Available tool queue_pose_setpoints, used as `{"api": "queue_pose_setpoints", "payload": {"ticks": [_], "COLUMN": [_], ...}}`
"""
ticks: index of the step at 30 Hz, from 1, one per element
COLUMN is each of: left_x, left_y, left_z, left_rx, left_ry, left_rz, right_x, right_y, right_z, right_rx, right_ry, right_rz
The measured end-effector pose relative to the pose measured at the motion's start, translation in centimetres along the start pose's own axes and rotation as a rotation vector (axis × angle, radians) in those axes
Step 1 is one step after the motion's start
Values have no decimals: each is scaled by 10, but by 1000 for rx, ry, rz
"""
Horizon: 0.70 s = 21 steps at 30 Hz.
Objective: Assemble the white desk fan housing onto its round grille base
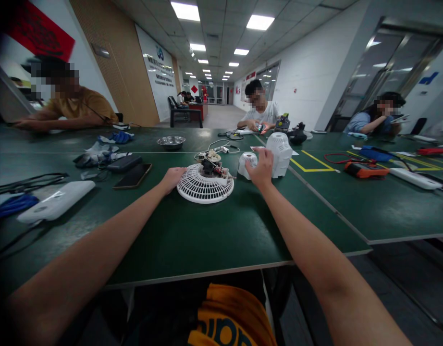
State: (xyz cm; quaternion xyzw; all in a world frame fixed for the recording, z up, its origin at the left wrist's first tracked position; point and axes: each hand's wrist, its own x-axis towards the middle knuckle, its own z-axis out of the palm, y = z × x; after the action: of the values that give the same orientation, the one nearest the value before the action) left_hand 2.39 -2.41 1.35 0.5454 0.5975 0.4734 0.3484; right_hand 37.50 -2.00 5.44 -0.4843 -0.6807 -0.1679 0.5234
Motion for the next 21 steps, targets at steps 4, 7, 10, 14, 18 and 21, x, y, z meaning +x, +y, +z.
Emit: {"api": "queue_pose_setpoints", "payload": {"ticks": [4,7,10,14,18,21], "left_x": [-3,-1,2,6,4,1], "left_y": [1,0,-2,-4,-1,2], "left_z": [-2,-3,-3,-3,-4,-4], "left_rx": [17,29,46,35,14,5], "left_ry": [-7,-15,-23,-21,-74,-139], "left_rz": [23,45,82,89,110,125], "right_x": [-8,-16,-19,-13,-7,-7], "right_y": [23,32,35,28,3,-23], "right_z": [9,19,25,27,28,25], "right_rx": [10,62,61,239,928,1213], "right_ry": [-146,-304,-416,-295,-194,-307], "right_rz": [121,251,346,613,953,907]}}
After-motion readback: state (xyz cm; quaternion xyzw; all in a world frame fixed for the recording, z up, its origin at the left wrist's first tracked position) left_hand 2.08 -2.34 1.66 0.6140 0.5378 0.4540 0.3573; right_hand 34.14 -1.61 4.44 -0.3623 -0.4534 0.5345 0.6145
